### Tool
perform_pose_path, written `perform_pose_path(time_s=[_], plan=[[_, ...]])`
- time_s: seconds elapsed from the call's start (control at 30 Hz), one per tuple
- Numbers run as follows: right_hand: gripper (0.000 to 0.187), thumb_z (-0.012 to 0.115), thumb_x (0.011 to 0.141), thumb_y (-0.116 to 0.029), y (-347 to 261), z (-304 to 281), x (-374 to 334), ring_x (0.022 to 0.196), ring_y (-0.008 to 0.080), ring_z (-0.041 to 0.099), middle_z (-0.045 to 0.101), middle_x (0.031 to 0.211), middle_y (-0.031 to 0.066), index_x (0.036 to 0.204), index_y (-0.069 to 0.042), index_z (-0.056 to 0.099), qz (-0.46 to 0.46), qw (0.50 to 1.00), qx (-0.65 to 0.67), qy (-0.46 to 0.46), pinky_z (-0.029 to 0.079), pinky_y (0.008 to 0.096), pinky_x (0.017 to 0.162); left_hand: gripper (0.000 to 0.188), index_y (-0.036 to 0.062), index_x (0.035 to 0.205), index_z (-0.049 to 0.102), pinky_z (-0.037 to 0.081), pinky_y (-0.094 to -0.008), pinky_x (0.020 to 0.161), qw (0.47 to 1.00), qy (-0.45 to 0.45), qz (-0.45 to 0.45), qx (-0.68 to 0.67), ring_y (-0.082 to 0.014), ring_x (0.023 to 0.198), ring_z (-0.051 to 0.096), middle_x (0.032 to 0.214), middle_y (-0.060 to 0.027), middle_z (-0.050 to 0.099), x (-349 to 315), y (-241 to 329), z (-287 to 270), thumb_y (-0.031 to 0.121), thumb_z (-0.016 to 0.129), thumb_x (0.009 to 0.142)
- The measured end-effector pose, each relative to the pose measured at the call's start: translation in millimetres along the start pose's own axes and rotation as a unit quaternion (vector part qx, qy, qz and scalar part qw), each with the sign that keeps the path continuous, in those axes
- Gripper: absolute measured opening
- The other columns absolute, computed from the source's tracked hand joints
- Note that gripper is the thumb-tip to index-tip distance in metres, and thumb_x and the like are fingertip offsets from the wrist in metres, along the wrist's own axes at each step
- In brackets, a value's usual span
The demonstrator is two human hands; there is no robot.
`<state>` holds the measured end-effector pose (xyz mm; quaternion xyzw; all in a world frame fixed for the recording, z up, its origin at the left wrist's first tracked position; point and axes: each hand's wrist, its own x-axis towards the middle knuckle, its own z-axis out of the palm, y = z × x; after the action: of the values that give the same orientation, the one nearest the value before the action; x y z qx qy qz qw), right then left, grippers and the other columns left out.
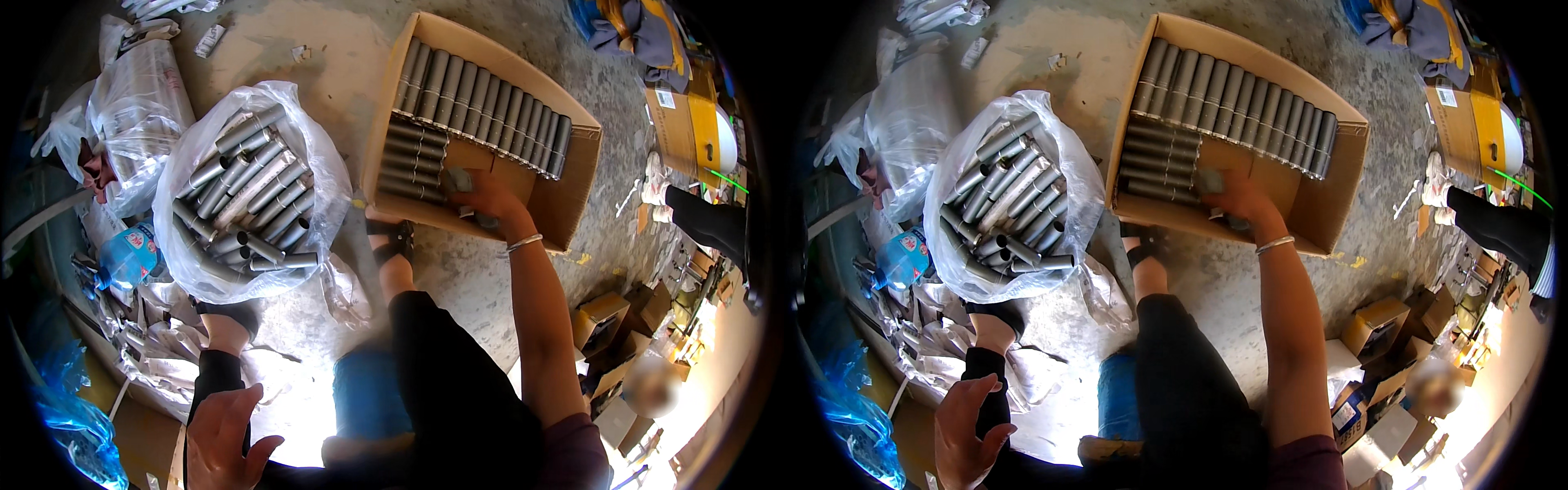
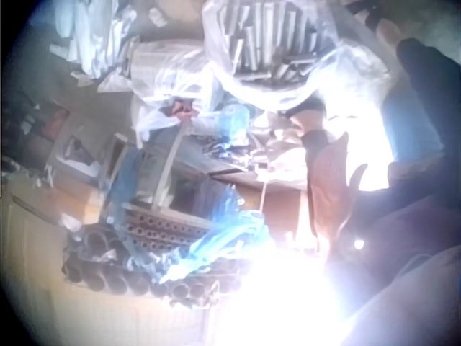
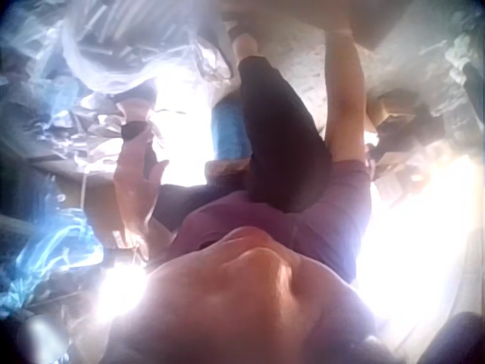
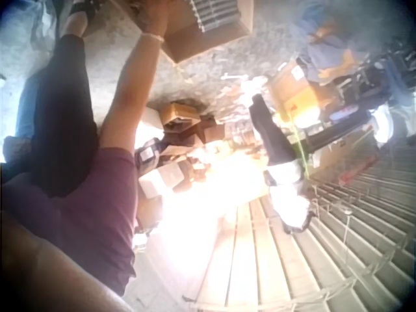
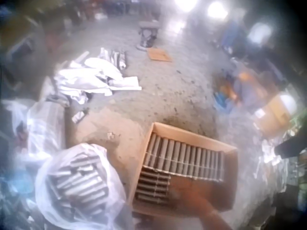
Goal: The person sits and wipes cylindrical metal parts with a blue cloth, then places them into a cardboard box. The person repeatedly picks up parts from a plastic bag, wipes them, and arranges them in the box.
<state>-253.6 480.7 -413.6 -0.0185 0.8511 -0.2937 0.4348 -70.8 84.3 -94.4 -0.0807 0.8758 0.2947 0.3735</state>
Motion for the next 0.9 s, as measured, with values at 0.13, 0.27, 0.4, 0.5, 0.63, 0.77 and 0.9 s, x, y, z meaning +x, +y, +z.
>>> perform_pose_path(time_s=[0.13, 0.27, 0.4, 0.5, 0.63, 0.77, 0.9], plan=[[0.055, 0.073, 0.07, -0.022, -22.6, 3.4, 2.6, 0.101, 0.034, 0.06, 0.061, 0.109, 0.0236, 0.117, 0.002, 0.055, -0.039, 0.999, 0.02, -0.009, 0.047, 0.038, 0.087, 0.05, 0.0033, 0.115, 0.057, 0.047, -0.0377, 0.087, 1.0, -0.002, -0.009, 0.011, -0.0316, 0.101, 0.058, 0.111, -0.0153, 0.061, -2.1, -0.9, 1.9, 0.003, 0.073, 0.068], [0.057, 0.073, 0.071, -0.021, -18.5, 9.9, 2.5, 0.1, 0.0353, 0.059, 0.061, 0.107, 0.0243, 0.118, 0.004, 0.053, -0.053, 0.998, 0.02, 0.021, 0.046, 0.0375, 0.087, 0.05, 0.0037, 0.115, 0.057, 0.047, -0.0378, 0.087, 1.0, -0.005, -0.013, 0.025, -0.0315, 0.101, 0.058, 0.112, -0.0148, 0.061, -3.2, -4.8, 5.1, 0.003, 0.073, 0.068], [0.059, 0.073, 0.071, -0.02, -11.3, 13.8, 6.9, 0.101, 0.0349, 0.059, 0.062, 0.106, 0.0249, 0.12, 0.005, 0.051, -0.025, 0.998, 0.064, -0.005, 0.045, 0.0364, 0.088, 0.051, 0.0041, 0.115, 0.057, 0.047, -0.0379, 0.088, 0.999, -0.002, -0.011, 0.03, -0.0312, 0.102, 0.058, 0.112, -0.0143, 0.061, -5.1, -5.9, 6.6, 0.004, 0.074, 0.067], [0.059, 0.073, 0.071, -0.021, -14.8, 12.5, 7.8, 0.102, 0.0335, 0.059, 0.061, 0.107, 0.0249, 0.12, 0.005, 0.051, -0.037, 0.997, 0.07, -0.017, 0.045, 0.0362, 0.088, 0.051, 0.004, 0.115, 0.058, 0.047, -0.0377, 0.088, 1.0, 0.006, 0.003, 0.014, -0.0311, 0.102, 0.057, 0.112, -0.0141, 0.06, -2.8, -4.8, 6.0, 0.004, 0.074, 0.067], [0.058, 0.073, 0.072, -0.021, -21.2, 9.2, 6.0, 0.103, 0.0334, 0.059, 0.061, 0.108, 0.0249, 0.119, 0.005, 0.052, -0.045, 0.997, 0.061, -0.028, 0.045, 0.0366, 0.089, 0.051, 0.0041, 0.115, 0.057, 0.046, -0.0377, 0.088, 0.999, -0.009, -0.022, 0.035, -0.0314, 0.102, 0.057, 0.112, -0.014, 0.06, -4.8, -6.9, 7.8, 0.004, 0.074, 0.067], [0.059, 0.073, 0.072, -0.023, -30.3, 9.2, 2.5, 0.105, 0.0332, 0.058, 0.06, 0.11, 0.0244, 0.119, 0.005, 0.052, -0.045, 0.998, 0.042, -0.023, 0.044, 0.0364, 0.091, 0.052, 0.0041, 0.116, 0.057, 0.046, -0.038, 0.089, 0.999, -0.017, -0.021, 0.03, -0.0316, 0.102, 0.056, 0.112, -0.0141, 0.06, -1.7, -2.3, 6.6, 0.004, 0.074, 0.067], [0.061, 0.074, 0.071, -0.024, -28.4, 10.8, 5.5, 0.108, 0.0332, 0.056, 0.058, 0.114, 0.0244, 0.12, 0.005, 0.051, -0.046, 0.998, 0.041, -0.027, 0.043, 0.0361, 0.092, 0.052, 0.0042, 0.117, 0.056, 0.045, -0.0383, 0.089, 0.999, -0.022, -0.018, 0.03, -0.0319, 0.102, 0.056, 0.113, -0.0143, 0.06, -0.4, -0.4, 5.1, 0.005, 0.074, 0.067]])
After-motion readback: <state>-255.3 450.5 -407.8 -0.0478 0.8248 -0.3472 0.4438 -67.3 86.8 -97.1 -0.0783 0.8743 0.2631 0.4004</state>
